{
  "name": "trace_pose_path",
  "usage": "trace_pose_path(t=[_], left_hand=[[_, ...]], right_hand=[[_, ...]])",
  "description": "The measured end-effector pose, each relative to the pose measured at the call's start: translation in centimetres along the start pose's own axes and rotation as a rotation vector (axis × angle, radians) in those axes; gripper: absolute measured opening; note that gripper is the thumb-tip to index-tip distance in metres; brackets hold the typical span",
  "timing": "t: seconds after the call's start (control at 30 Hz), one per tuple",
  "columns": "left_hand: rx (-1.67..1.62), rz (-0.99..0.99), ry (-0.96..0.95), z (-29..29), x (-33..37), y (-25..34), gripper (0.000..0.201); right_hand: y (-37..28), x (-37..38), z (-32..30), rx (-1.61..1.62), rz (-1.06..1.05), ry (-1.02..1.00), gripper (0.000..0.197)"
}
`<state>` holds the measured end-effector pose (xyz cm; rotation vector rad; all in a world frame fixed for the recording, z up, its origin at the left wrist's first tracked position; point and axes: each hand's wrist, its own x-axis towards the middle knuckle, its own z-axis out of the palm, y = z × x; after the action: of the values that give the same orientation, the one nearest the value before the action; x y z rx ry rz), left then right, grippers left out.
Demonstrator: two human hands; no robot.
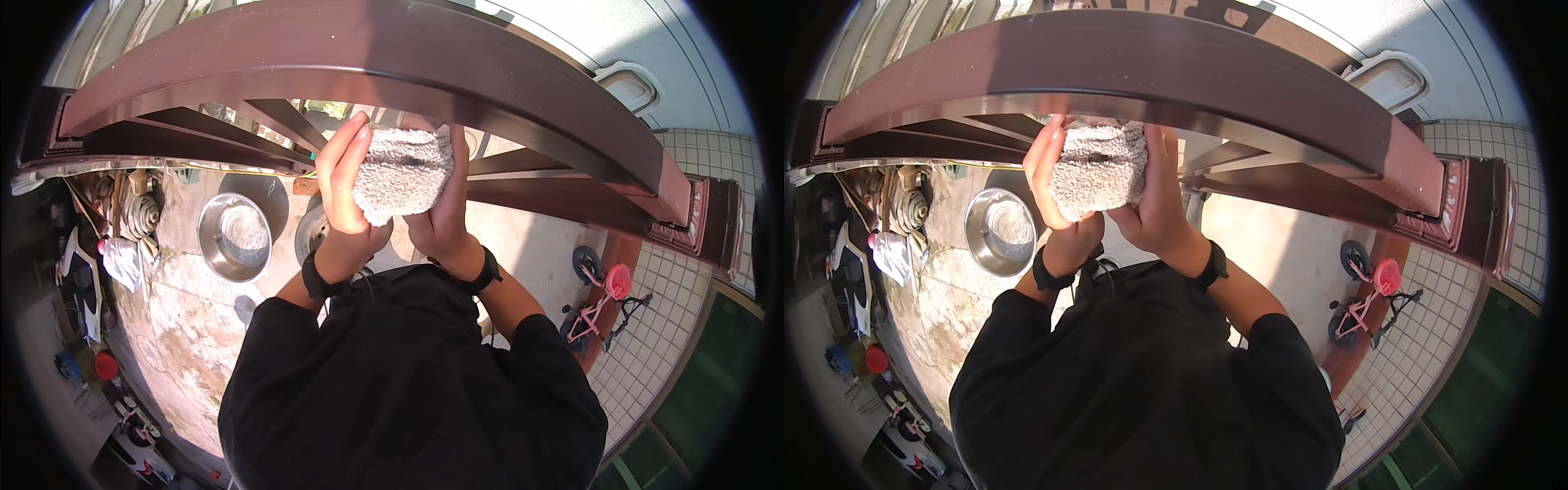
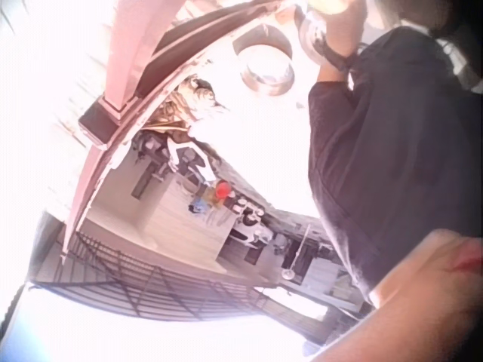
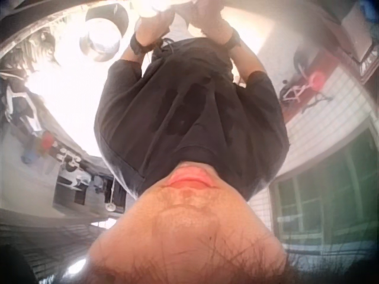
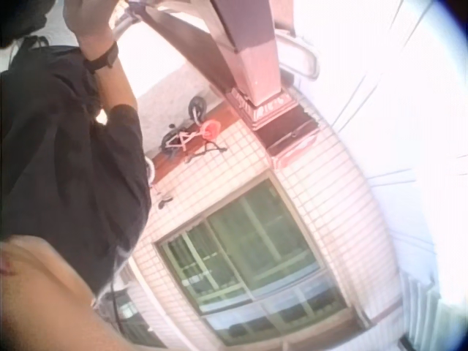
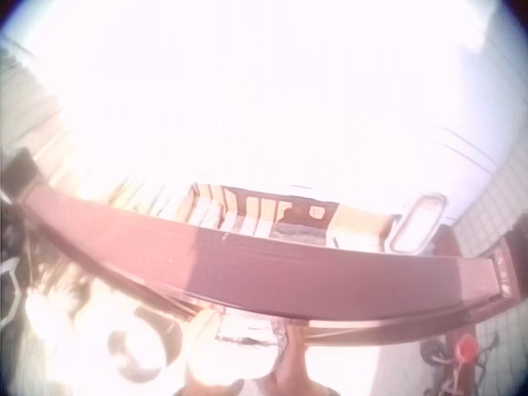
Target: The person cleans outdoor balcony fixtures by wiping the tiled wall, window frame, railing, air conditioner unit, and clothes drying rack with a cloth.
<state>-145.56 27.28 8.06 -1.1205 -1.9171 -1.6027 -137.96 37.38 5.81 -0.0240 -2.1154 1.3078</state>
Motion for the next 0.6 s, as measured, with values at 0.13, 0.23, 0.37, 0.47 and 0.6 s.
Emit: trace_pose_path(t=[0.13,0.23,0.37,0.47,0.6], left_hand=[[-0.117,-0.217,-0.118,0.7,-1.4,-1.9,0.043],[-0.127,-0.278,-0.299,1.5,-5.6,-5.6,0.041],[-0.168,-0.558,-0.476,1.8,-10.7,-9.1,0.043],[-0.193,-0.554,-0.470,1.7,-10.2,-8.9,0.047],[-0.236,-0.442,-0.356,1.0,-6.5,-6.1,0.047]], right_hand=[[2.4,-1.5,2.2,0.079,0.081,0.097,0.074],[4.4,-3.2,2.3,0.176,0.395,-0.037,0.073],[7.2,-5.3,3.4,0.149,0.604,-0.106,0.077],[7.9,-5.4,3.9,0.157,0.589,-0.077,0.079],[4.5,-2.4,2.7,0.207,0.445,-0.020,0.074]])
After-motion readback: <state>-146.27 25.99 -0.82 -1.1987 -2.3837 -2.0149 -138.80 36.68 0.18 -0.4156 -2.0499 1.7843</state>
